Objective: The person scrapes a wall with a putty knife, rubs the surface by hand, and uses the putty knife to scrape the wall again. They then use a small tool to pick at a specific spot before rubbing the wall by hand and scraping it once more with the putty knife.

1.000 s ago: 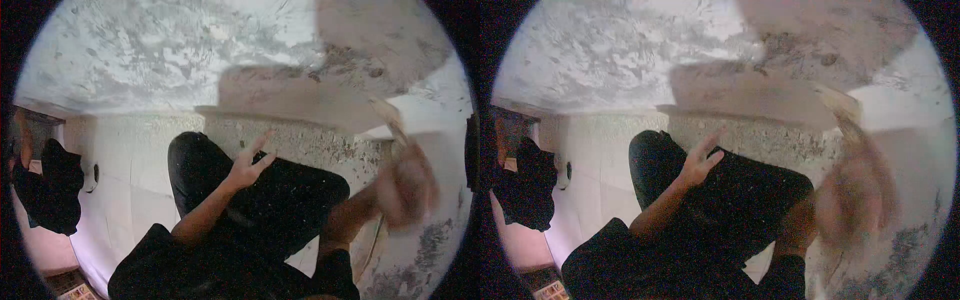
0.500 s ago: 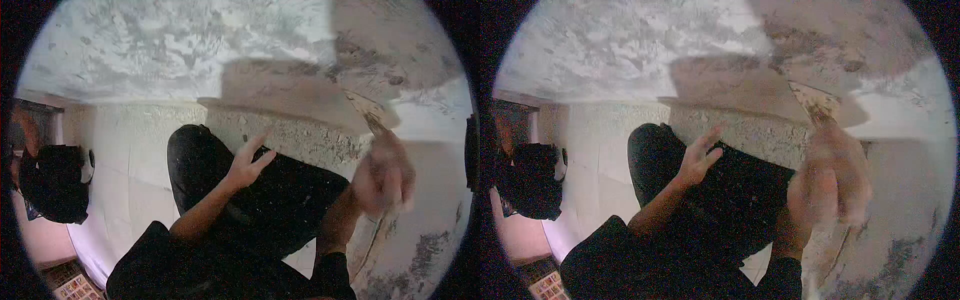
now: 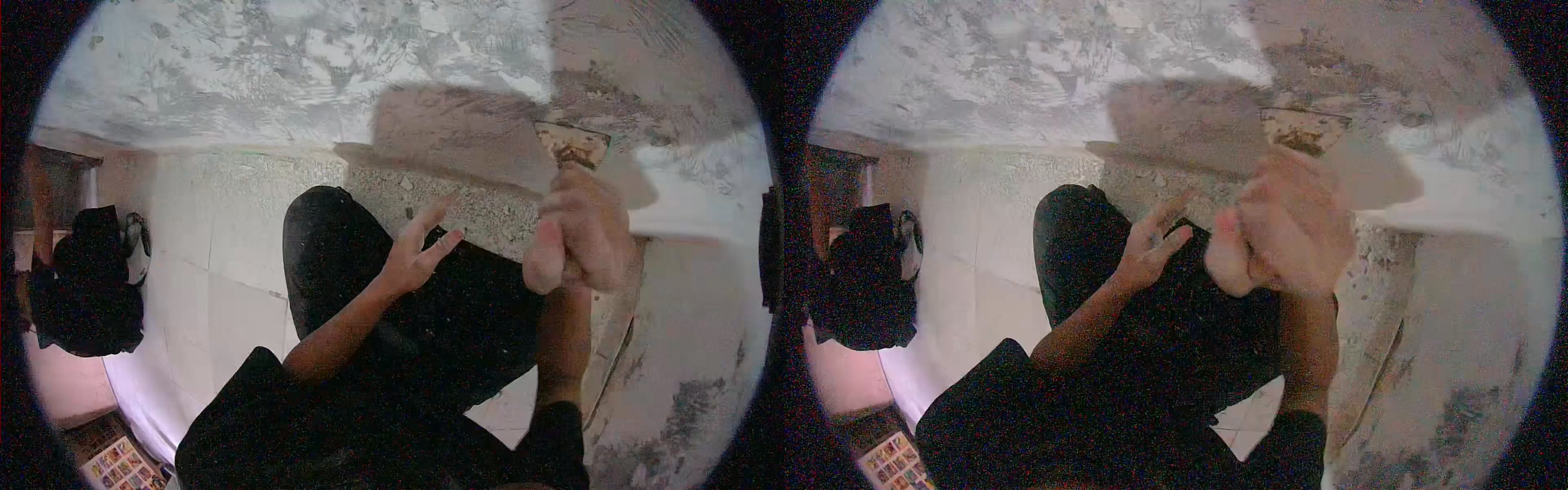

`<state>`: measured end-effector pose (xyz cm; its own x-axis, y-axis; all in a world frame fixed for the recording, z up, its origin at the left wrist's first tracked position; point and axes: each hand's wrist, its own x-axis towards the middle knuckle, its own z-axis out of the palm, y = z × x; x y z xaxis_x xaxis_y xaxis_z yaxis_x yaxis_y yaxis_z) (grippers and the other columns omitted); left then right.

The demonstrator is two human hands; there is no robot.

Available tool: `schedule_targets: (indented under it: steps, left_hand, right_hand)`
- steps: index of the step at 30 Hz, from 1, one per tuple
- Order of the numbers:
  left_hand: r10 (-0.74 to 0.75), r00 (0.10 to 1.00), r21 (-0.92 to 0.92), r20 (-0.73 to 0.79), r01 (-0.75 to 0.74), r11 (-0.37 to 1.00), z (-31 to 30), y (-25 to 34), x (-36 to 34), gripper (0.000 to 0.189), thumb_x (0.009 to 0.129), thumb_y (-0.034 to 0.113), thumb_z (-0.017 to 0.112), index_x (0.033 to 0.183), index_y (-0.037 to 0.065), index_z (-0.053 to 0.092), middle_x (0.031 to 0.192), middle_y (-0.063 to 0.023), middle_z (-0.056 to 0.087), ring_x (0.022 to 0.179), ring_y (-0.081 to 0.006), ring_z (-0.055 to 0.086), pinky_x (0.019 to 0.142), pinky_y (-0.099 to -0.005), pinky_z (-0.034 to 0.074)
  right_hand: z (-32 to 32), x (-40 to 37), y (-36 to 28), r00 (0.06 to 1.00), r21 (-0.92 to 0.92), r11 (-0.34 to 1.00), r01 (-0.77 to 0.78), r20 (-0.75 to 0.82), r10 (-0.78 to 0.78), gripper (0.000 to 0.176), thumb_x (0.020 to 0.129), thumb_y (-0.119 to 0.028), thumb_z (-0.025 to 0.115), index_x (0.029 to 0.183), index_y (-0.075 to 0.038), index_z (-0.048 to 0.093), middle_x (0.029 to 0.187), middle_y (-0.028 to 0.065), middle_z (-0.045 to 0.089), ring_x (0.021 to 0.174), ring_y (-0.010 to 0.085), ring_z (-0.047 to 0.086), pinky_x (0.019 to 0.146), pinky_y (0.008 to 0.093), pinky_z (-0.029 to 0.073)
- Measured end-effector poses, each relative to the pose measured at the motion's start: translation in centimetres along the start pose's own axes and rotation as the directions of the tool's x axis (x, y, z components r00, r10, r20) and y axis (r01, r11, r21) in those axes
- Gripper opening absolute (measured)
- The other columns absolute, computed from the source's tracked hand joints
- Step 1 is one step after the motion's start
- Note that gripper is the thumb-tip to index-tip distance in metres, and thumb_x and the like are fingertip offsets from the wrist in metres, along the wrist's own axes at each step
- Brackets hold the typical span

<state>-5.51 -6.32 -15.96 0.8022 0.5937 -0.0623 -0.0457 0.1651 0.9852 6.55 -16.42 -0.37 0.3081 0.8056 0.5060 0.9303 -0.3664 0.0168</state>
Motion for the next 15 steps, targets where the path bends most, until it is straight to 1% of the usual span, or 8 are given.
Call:
schedule_targets:
  steps: [2,3,4,6,8,9,10,15]
  left_hand:
    - [0.079,0.997,0.071,0.003,-0.079,0.994,-0.5,0.3,0.4,0.059,0.084,0.032,0.052,0.129,-0.001,0.031,0.131,-0.0196,0.034,0.124,-0.0279,0.03,0.102,-0.0387,0.021]
    - [0.076,0.997,0.07,-0.003,-0.075,0.995,-0.7,0.3,0.2,0.059,0.084,0.032,0.052,0.129,-0.001,0.031,0.131,-0.0196,0.034,0.124,-0.0279,0.03,0.102,-0.0387,0.021]
    - [0.069,0.997,0.036,-0.017,-0.069,0.997,-1.1,-0.1,0.4,0.06,0.084,0.032,0.052,0.129,-0.001,0.031,0.131,-0.0196,0.034,0.124,-0.0278,0.029,0.102,-0.0384,0.021]
    - [0.063,0.998,0.016,-0.023,-0.063,0.998,-1.5,-1.2,0.8,0.06,0.084,0.033,0.053,0.129,-0.001,0.031,0.131,-0.0196,0.034,0.124,-0.0277,0.029,0.102,-0.0381,0.02]
    - [0.037,0.998,0.023,-0.053,-0.036,0.999,-1.7,-1.2,1.1,0.06,0.084,0.032,0.053,0.129,-0.002,0.031,0.13,-0.0198,0.035,0.124,-0.0278,0.029,0.103,-0.0375,0.02]
    - [0.046,0.997,0.02,-0.057,-0.045,0.999,-1.8,-1.0,1.3,0.06,0.084,0.032,0.053,0.129,-0.002,0.031,0.13,-0.0198,0.035,0.124,-0.0278,0.029,0.103,-0.0375,0.02]
    - [0.054,0.997,0.027,-0.057,-0.052,0.998,-2.1,-0.9,1.5,0.059,0.084,0.031,0.053,0.129,-0.002,0.031,0.13,-0.0199,0.035,0.124,-0.0277,0.029,0.103,-0.0373,0.02]
    - [0.038,0.997,0.017,-0.072,-0.037,0.999,-2.5,-1.0,1.5,0.056,0.084,0.027,0.053,0.128,-0.002,0.033,0.13,-0.02,0.035,0.123,-0.0272,0.031,0.102,-0.0372,0.02]
  right_hand:
    - [0.9,0.9,0.4,0.986,0.163,0.987,0.004,0.166,-0.032,0.031,0.069,-0.019,0.054,0.097,-0.006,0.056,0.091,0.0156,0.057,0.092,0.0322,0.053,0.074,0.0442,0.043]
    - [-2.6,4.1,-2.3,0.79,-0.098,0.994,-0.057,0.604,0.105,0.018,0.07,-0.016,0.055,0.082,-0.003,0.06,0.067,0.0117,0.058,0.062,0.03,0.057,0.059,0.0383,0.045]
    - [-1.5,4.7,-2.1,0.783,-0.098,0.994,-0.046,0.615,0.097,0.018,0.07,-0.016,0.055,0.082,-0.003,0.06,0.067,0.0117,0.058,0.062,0.03,0.057,0.059,0.0383,0.045]
    - [1.9,3.8,-1.0,0.877,0.109,0.987,0.118,0.455,-0.155,0.015,0.068,-0.016,0.057,0.077,-0.004,0.06,0.066,0.0122,0.056,0.06,0.0298,0.056,0.057,0.0372,0.044]
    - [4.2,2.8,0.0,0.906,0.262,0.919,0.296,0.228,-0.357,0.014,0.066,-0.017,0.059,0.072,-0.004,0.06,0.064,0.0127,0.055,0.059,0.0295,0.055,0.056,0.0361,0.044]
    - [4.2,3.7,-0.4,0.885,0.313,0.858,0.407,0.097,-0.455,0.013,0.065,-0.017,0.059,0.069,-0.005,0.06,0.064,0.0129,0.054,0.058,0.0294,0.054,0.055,0.0356,0.043]
    - [2.2,2.7,-2.2,0.89,-0.036,0.892,0.45,0.1,-0.445,0.014,0.06,-0.016,0.06,0.069,-0.005,0.058,0.06,0.0117,0.05,0.055,0.0292,0.05,0.051,0.0361,0.04]
    - [2.5,2.5,-2.2,0.822,0.102,0.853,0.512,0.232,-0.521,0.019,0.059,-0.019,0.061,0.07,-0.004,0.057,0.061,0.0133,0.05,0.059,0.0297,0.051,0.053,0.0376,0.04]
